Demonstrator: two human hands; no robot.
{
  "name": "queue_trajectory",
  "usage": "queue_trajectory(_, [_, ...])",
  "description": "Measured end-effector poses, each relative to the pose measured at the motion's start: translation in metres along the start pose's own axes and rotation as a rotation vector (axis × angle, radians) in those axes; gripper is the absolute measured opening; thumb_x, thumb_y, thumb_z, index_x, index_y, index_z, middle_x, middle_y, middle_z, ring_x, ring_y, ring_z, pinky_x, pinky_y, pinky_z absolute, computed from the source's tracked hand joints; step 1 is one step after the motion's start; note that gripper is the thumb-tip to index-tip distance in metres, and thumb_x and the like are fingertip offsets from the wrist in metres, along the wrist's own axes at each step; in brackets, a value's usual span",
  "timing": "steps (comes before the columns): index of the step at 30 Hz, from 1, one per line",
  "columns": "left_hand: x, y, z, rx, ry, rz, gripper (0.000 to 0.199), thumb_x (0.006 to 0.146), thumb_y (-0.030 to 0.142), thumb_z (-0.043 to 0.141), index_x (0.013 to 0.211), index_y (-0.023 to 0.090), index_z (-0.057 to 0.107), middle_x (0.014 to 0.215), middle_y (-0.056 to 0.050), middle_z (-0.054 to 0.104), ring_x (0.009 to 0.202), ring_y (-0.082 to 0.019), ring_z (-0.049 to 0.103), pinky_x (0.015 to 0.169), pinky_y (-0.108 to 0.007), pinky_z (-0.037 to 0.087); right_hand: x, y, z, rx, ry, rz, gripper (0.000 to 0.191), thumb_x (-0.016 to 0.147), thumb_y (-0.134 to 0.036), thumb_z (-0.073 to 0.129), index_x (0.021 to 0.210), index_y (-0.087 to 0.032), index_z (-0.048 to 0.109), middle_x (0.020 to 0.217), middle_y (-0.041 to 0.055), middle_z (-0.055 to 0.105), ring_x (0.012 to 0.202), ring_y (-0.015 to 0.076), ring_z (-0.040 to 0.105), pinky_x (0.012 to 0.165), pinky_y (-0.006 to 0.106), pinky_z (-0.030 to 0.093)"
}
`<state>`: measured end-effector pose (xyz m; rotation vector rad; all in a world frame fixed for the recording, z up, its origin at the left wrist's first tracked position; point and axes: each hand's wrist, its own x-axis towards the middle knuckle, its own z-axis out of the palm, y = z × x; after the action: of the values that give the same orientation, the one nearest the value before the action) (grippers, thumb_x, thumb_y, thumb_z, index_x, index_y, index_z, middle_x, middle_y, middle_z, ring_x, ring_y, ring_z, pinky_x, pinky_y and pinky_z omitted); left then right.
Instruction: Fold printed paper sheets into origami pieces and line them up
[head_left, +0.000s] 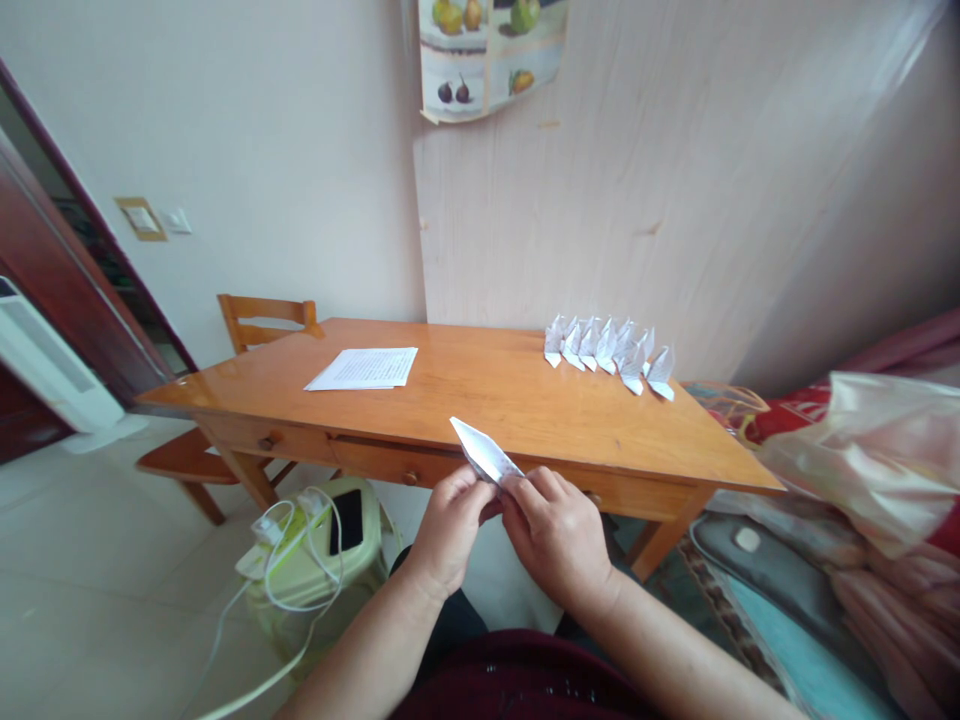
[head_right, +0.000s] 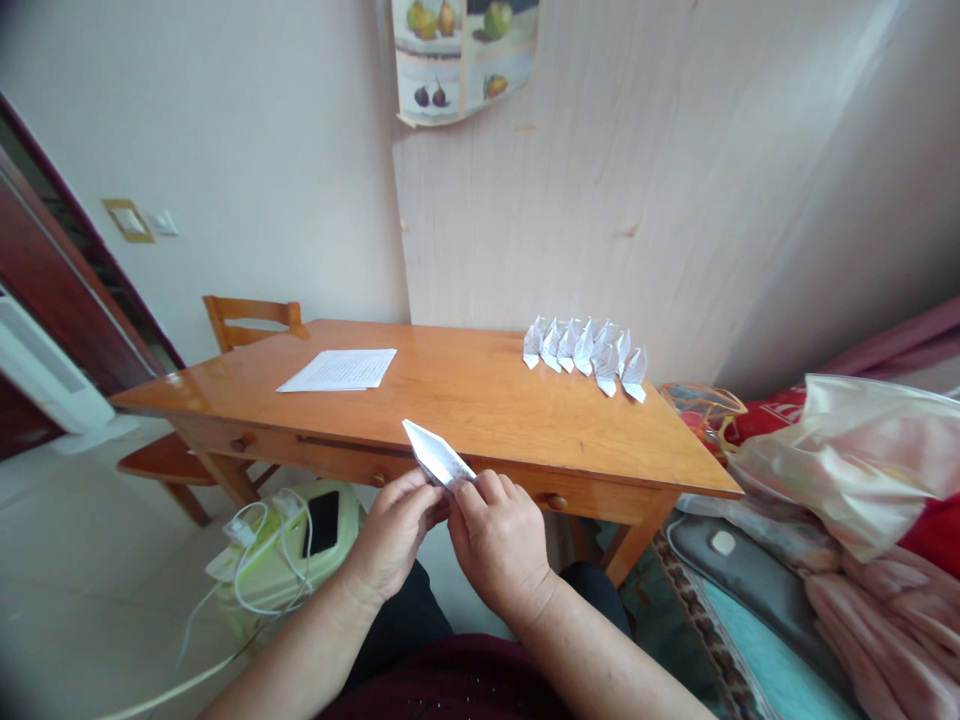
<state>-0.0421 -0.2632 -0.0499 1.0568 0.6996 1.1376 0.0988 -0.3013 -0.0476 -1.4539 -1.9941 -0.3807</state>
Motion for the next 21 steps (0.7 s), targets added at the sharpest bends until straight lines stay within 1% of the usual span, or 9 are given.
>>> queue_trajectory(2, [-0.0007,0.0011,0.0002,-0.021,-0.011,-0.006,0.024,0.085,0.029,0.069,0.102,0.013,0.073,0.099,-0.009,0.074,0.093,-0.022,0.067,0.087,-0.033,0.052,0.0004,-0.0014,-0.0028,0.041,-0.010,-0.001,0.017,0.096,-0.025,0.051,0.098,-0.021,0.067,0.087,0.0076,0.062,0.082,0.0218,0.058,0.070,0.033,0.040])
queue_trajectory(5, [-0.0006,0.0028,0.0011,-0.030,-0.021,-0.015,0.031,0.085,0.032,0.072,0.110,0.013,0.070,0.103,-0.010,0.073,0.094,-0.021,0.067,0.092,-0.035,0.051,0.0009,-0.0023,-0.0066,0.139,-0.038,0.004,0.019,0.097,-0.024,0.049,0.090,-0.020,0.066,0.086,0.0077,0.060,0.082,0.0219,0.058,0.073,0.034,0.042])
queue_trajectory(7, [0.0004,0.0027,0.0007,-0.024,-0.015,-0.015,0.033,0.085,0.031,0.072,0.112,0.013,0.070,0.105,-0.011,0.073,0.095,-0.021,0.067,0.092,-0.036,0.051,0.0007,-0.0015,-0.0077,0.243,-0.044,0.032,0.020,0.097,-0.023,0.048,0.095,-0.020,0.067,0.086,0.0074,0.060,0.083,0.0214,0.058,0.074,0.033,0.044])
queue_trajectory(9, [0.0017,0.0016,-0.0006,-0.020,0.002,-0.010,0.032,0.086,0.031,0.071,0.112,0.012,0.070,0.103,-0.012,0.073,0.094,-0.021,0.067,0.090,-0.035,0.052,0.0003,0.0005,-0.0072,0.359,-0.032,0.082,0.020,0.098,-0.023,0.047,0.101,-0.021,0.067,0.087,0.0064,0.060,0.081,0.0197,0.059,0.072,0.032,0.045])
queue_trajectory(12, [0.0028,0.0005,-0.0028,-0.020,0.018,0.000,0.031,0.087,0.030,0.070,0.111,0.012,0.070,0.101,-0.011,0.074,0.091,-0.021,0.067,0.083,-0.033,0.052,-0.0006,0.0037,-0.0044,0.460,-0.002,0.157,0.017,0.097,-0.026,0.050,0.100,-0.023,0.066,0.085,0.0040,0.060,0.074,0.0169,0.059,0.069,0.029,0.045])
queue_trajectory(15, [0.0023,0.0019,-0.0035,-0.030,-0.008,0.011,0.031,0.087,0.030,0.070,0.112,0.012,0.071,0.104,-0.012,0.074,0.092,-0.022,0.067,0.083,-0.032,0.052,-0.0013,0.0048,-0.0017,0.442,0.040,0.229,0.008,0.093,-0.028,0.057,0.096,-0.023,0.063,0.085,0.0032,0.060,0.073,0.0169,0.059,0.066,0.029,0.044])
queue_trajectory(17, [0.0017,0.0034,-0.0033,-0.037,-0.030,0.022,0.032,0.087,0.030,0.070,0.114,0.012,0.070,0.106,-0.013,0.073,0.094,-0.022,0.067,0.083,-0.033,0.052,-0.0014,0.0038,-0.0013,0.410,0.069,0.268,0.011,0.089,-0.028,0.062,0.098,-0.022,0.060,0.087,0.0037,0.061,0.074,0.0178,0.060,0.065,0.029,0.044])
queue_trajectory(19, [0.0014,0.0042,-0.0034,-0.040,-0.043,0.035,0.033,0.087,0.029,0.070,0.116,0.014,0.069,0.108,-0.012,0.073,0.096,-0.023,0.067,0.084,-0.033,0.051,-0.0016,0.0018,-0.0022,0.382,0.079,0.275,0.013,0.088,-0.028,0.064,0.098,-0.021,0.060,0.089,0.0046,0.061,0.075,0.0188,0.060,0.065,0.029,0.044])
queue_trajectory(21, [0.0014,0.0042,-0.0040,-0.045,-0.053,0.045,0.032,0.088,0.028,0.068,0.118,0.015,0.069,0.109,-0.011,0.073,0.097,-0.023,0.067,0.085,-0.033,0.051,-0.0021,-0.0004,-0.0042,0.369,0.075,0.248,0.010,0.088,-0.028,0.062,0.096,-0.022,0.062,0.087,0.0047,0.060,0.075,0.0190,0.060,0.066,0.030,0.045])
